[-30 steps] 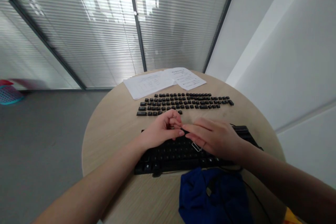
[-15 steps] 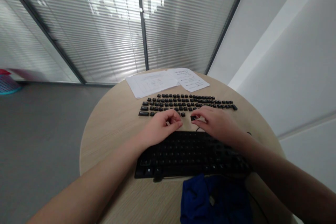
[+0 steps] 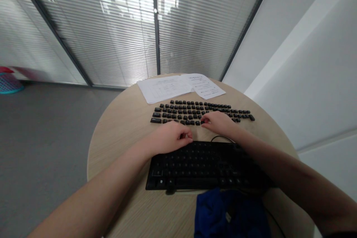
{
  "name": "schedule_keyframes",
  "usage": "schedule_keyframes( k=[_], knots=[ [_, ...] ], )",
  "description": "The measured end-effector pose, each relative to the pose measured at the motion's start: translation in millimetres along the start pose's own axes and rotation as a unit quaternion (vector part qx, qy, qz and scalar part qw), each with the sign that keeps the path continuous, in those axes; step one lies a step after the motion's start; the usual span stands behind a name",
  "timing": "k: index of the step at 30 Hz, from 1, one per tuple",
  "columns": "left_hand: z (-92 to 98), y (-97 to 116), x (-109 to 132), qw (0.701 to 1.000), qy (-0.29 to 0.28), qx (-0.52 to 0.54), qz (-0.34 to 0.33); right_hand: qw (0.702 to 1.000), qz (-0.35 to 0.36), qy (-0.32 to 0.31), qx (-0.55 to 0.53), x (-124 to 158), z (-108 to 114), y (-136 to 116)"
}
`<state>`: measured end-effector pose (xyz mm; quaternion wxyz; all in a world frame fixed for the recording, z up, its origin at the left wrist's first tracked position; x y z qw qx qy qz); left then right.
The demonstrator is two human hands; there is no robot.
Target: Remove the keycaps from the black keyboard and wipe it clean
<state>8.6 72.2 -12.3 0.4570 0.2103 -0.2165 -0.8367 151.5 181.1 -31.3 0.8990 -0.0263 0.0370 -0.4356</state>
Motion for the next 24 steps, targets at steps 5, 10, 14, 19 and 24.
schedule_keyframes(
  k=[5, 10, 14, 19, 24],
  knots=[
    [-3.9, 3, 1, 0.999, -0.017, -0.015, -0.022, 1.000, 0.014, 0.014, 0.004, 2, 3, -4],
    [-1.9, 3, 2, 1.000, -0.006, -0.005, -0.021, 0.998, 0.032, 0.057, -0.004, 17, 25, 0],
    [-0.7, 3, 2, 1.000, 0.002, 0.007, -0.028, 0.976, 0.037, 0.192, -0.099, 61, 74, 7],
    [-6.1, 3, 0, 0.999, -0.010, 0.011, -0.045, 0.913, -0.034, 0.206, -0.349, 139, 92, 25],
    [-6.4, 6, -4, 0.999, -0.014, 0.011, -0.040, 0.852, -0.135, 0.227, -0.451, 187, 74, 40]
  ],
)
Point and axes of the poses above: each hand's wrist, its own x-axis away from the middle knuckle, its own z-axis out of the back of the hand, y = z × x, the point moved 8 cm from there along -x, towards the middle knuckle, and after that the axes turned 4 degrees about y, right-handed, at the moved point
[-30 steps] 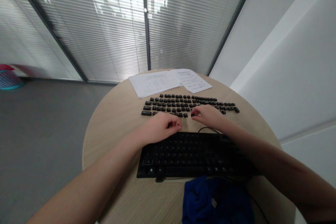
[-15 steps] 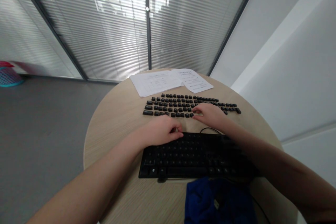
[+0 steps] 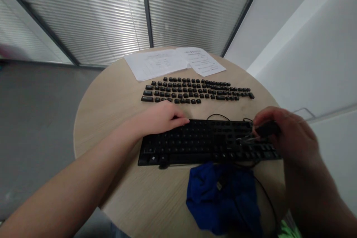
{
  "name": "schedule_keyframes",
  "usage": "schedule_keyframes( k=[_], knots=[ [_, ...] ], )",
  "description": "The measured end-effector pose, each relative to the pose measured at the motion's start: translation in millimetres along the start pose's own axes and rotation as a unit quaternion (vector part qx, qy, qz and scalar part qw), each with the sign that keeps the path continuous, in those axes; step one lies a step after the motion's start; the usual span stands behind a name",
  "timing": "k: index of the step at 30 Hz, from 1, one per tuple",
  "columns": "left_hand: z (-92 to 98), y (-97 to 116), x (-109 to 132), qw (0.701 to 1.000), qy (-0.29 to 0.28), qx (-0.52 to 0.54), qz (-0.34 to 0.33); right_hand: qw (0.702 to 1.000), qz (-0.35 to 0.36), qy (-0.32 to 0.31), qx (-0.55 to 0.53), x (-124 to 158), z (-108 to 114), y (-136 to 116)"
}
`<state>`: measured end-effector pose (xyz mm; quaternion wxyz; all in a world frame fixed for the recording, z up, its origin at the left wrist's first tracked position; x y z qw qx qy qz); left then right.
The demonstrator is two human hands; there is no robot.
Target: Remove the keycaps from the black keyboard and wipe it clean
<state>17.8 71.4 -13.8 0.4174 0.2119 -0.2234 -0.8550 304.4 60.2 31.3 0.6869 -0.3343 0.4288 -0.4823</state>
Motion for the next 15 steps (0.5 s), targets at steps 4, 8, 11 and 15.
schedule_keyframes(
  k=[4, 8, 11, 15],
  knots=[
    [4.1, 3, -1, 1.000, -0.002, 0.003, -0.001, 0.993, -0.028, -0.108, -0.032, 7, -17, 10],
    [9.6, 0, -2, 1.000, 0.020, -0.010, -0.007, 0.972, -0.032, -0.222, -0.073, 11, -28, 8],
    [11.0, -2, -2, 0.999, 0.036, -0.006, -0.016, 0.963, -0.064, -0.256, -0.051, 13, -33, 13],
    [11.3, 7, -1, 0.998, 0.051, 0.015, -0.037, 0.963, 0.000, -0.268, -0.038, 14, -43, 6]
  ],
)
Point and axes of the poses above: each hand's wrist, its own x-axis away from the middle knuckle, its own z-axis out of the back of the hand, y = z × x, the point moved 8 cm from there along -x, towards the middle knuckle, and after that the axes turned 4 degrees about y, right-handed, at the moved point
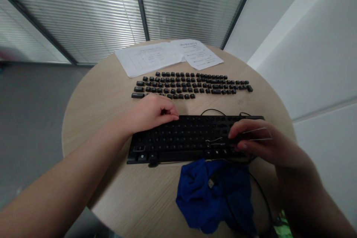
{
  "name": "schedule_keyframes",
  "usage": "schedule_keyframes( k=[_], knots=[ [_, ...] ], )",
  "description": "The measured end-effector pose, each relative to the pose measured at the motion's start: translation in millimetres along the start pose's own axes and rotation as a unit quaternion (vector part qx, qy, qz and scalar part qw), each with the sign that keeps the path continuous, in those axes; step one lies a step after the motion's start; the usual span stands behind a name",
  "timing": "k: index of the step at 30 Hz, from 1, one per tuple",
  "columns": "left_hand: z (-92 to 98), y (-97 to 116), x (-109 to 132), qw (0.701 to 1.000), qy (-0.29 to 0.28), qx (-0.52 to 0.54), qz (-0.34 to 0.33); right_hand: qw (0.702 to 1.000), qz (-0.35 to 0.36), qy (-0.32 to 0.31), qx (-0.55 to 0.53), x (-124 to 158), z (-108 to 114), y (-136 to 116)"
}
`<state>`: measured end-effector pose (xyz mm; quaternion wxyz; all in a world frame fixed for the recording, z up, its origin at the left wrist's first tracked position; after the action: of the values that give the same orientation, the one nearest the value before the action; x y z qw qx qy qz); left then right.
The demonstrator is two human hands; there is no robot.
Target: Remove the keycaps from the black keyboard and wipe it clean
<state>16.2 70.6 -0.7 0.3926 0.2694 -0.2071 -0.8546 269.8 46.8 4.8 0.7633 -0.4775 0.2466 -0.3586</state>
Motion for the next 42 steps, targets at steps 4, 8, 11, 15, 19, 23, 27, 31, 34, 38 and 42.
schedule_keyframes(
  k=[4, 8, 11, 15, 19, 23, 27, 31, 34, 38, 42],
  knots=[
    [7.2, 20, 3, 0.998, 0.058, -0.026, -0.024, 0.996, 0.085, 0.026, 0.012, -4, -2, -8],
    [18.9, 42, 10, 0.981, 0.135, -0.114, -0.083, 0.994, 0.100, 0.038, -0.007, -5, 0, -5],
    [24.5, 56, 16, 0.954, 0.171, -0.208, -0.135, 0.995, 0.094, 0.045, -0.004, -4, 2, -3],
    [25.9, 70, 24, 0.920, 0.183, -0.303, -0.170, 0.993, 0.103, 0.055, 0.023, -1, 3, -5],
    [25.2, 86, 30, 0.913, 0.180, -0.310, -0.197, 0.993, 0.103, 0.055, 0.031, -2, 4, -5],
    [28.8, 106, 38, 0.883, 0.223, -0.317, -0.263, 0.992, 0.112, 0.047, 0.038, -3, 2, -6],
    [33.6, 103, 36, 0.905, 0.212, -0.299, -0.217, 0.994, 0.098, 0.042, 0.031, -4, 0, -3],
    [39.3, 109, 44, 0.915, 0.214, -0.268, -0.213, 0.994, 0.090, 0.042, 0.035, -4, 0, -1],
    [42.9, 123, 55, 0.890, 0.247, -0.262, -0.281, 0.994, 0.089, 0.043, 0.039, -5, -1, -1],
    [49.6, 133, 64, 0.837, 0.326, -0.247, -0.363, 0.991, 0.115, 0.048, 0.051, -7, -2, -5],
    [53.6, 132, 63, 0.815, 0.363, -0.260, -0.371, 0.989, 0.128, 0.051, 0.061, -7, -4, -6]
  ],
)
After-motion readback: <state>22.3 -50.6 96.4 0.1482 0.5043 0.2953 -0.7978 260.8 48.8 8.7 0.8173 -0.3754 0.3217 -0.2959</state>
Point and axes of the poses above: each hand's wrist, its own x-axis away from the middle knuckle, its own z-axis out of the back of the hand, y = z × x, the point moved 8 cm from there along -x, towards the middle knuckle, and after that the axes turned 4 degrees about y, right-handed, at the moved point
